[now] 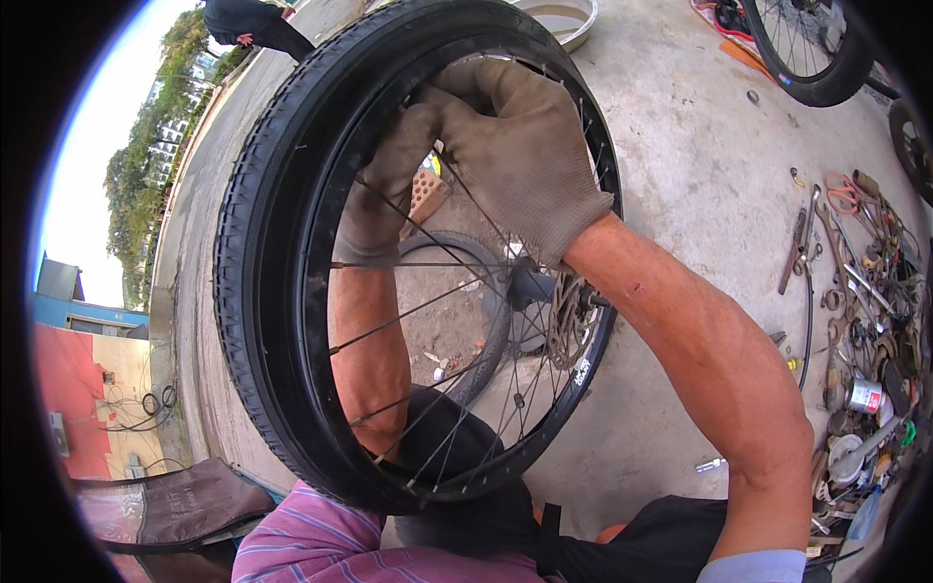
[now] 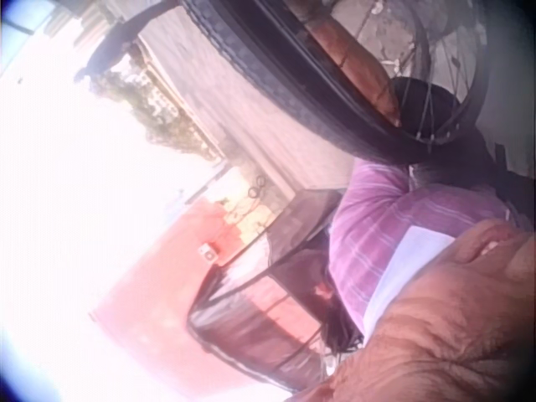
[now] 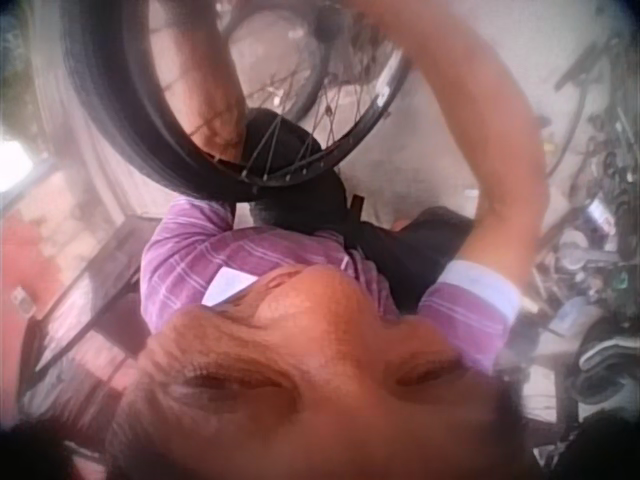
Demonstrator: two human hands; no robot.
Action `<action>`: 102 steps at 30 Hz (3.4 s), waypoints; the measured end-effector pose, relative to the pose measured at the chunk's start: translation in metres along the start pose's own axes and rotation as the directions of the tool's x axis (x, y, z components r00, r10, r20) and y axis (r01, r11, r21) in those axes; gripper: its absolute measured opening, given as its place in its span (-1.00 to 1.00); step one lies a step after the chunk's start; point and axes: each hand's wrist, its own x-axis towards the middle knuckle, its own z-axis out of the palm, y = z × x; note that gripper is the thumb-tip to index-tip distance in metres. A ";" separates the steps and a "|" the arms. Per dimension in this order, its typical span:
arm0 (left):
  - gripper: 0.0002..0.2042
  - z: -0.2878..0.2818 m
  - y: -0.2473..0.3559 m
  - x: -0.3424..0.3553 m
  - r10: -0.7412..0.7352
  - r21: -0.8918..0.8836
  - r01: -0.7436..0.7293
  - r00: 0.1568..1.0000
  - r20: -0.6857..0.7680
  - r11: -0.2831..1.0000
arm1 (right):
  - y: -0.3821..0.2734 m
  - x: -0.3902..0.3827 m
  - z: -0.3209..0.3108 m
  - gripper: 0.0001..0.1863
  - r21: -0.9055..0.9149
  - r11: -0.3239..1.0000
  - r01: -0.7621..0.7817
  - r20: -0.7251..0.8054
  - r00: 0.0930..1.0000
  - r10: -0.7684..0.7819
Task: The person removes a bicycle tire from the rim, inspects the inner tube, and then reinstalls the tire onto the rim. They use a metal tool to pry the tire bead and manipulate the tube and tire by hand.
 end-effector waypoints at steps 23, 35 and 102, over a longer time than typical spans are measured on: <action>-0.66 0.026 0.034 0.020 -0.067 0.251 0.104 0.986 -0.152 0.962 | 0.002 -0.008 -0.011 -0.82 -0.202 0.953 0.225 0.026 0.974 -0.224; -0.58 0.020 0.028 0.012 -0.244 -0.024 0.246 0.942 -0.229 0.969 | -0.014 -0.010 -0.033 -0.84 -0.198 0.976 0.094 0.139 0.988 -0.067; -0.60 0.079 0.092 0.018 -0.386 -0.088 0.381 0.847 -0.366 0.920 | -0.069 -0.015 -0.046 -0.68 -0.094 0.975 -0.201 0.194 0.957 0.215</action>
